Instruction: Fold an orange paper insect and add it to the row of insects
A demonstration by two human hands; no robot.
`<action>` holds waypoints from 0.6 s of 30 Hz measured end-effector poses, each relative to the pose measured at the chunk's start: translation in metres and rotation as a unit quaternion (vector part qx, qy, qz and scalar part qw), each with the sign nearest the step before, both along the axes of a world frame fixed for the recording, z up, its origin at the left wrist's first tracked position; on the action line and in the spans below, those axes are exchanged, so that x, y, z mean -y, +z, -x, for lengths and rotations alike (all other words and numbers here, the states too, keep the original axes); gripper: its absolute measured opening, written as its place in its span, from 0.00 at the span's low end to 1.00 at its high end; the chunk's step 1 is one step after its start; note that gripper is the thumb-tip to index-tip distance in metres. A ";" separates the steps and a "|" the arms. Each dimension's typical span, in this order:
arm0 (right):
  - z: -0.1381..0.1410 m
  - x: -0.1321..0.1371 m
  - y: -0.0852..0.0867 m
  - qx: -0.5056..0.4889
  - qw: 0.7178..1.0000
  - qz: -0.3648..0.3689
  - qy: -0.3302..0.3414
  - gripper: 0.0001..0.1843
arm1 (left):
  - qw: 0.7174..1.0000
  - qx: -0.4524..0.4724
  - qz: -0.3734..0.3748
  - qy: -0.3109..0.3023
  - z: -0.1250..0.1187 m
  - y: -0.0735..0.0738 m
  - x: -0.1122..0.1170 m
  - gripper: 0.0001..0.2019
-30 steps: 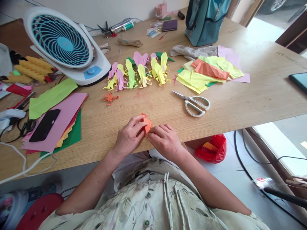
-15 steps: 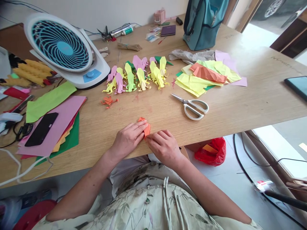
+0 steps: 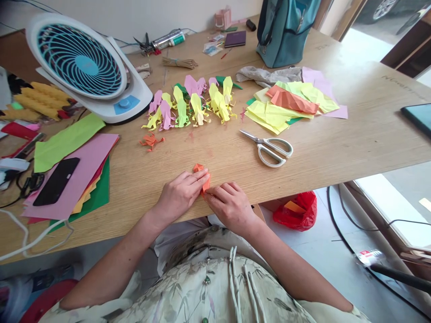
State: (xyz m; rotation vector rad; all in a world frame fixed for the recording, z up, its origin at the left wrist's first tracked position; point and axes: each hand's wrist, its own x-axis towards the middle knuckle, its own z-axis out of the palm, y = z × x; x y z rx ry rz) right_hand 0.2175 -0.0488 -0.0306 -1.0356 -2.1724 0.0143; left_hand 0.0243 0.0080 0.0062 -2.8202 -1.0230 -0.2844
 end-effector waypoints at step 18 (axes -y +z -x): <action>0.000 0.001 0.008 0.039 0.999 0.010 0.028 0.10 | 0.992 -0.119 0.006 0.031 -0.004 0.009 0.016 0.27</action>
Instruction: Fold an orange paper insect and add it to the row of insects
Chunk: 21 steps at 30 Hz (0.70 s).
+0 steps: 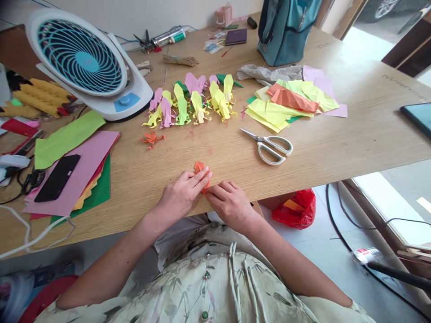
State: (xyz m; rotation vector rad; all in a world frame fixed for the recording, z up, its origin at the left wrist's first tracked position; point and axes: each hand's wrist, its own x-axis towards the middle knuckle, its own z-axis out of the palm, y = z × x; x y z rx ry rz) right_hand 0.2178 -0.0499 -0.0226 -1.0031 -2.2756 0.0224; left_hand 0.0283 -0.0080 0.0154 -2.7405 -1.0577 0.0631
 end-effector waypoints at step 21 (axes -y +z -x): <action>-0.009 0.012 -0.004 0.046 0.997 0.053 -0.020 0.21 | 1.000 -0.003 0.014 -0.007 -0.001 -0.001 0.000 0.27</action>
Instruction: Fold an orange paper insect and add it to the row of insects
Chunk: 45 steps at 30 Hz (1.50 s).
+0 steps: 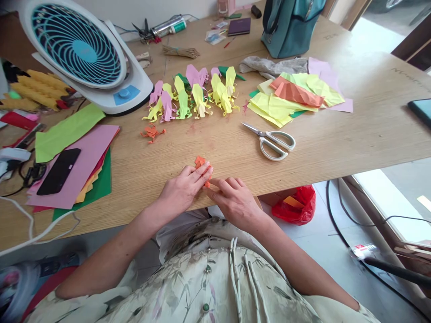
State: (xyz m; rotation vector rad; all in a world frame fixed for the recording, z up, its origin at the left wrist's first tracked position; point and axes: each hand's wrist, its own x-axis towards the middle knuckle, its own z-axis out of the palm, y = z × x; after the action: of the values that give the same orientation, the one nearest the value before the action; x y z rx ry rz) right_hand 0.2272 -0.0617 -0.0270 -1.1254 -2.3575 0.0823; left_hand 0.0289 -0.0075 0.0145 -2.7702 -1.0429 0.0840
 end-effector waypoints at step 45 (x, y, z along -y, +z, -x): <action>-0.003 0.001 0.001 -0.028 0.998 -0.034 0.042 0.13 | 0.929 0.309 0.184 0.092 -0.025 -0.011 -0.045 0.04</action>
State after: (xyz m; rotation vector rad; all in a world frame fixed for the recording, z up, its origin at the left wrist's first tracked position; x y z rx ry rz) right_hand 0.2303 -0.0627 -0.0260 -0.9798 -2.3402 0.0620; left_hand 0.0539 0.0378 0.0033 -3.1010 -1.5685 -0.6817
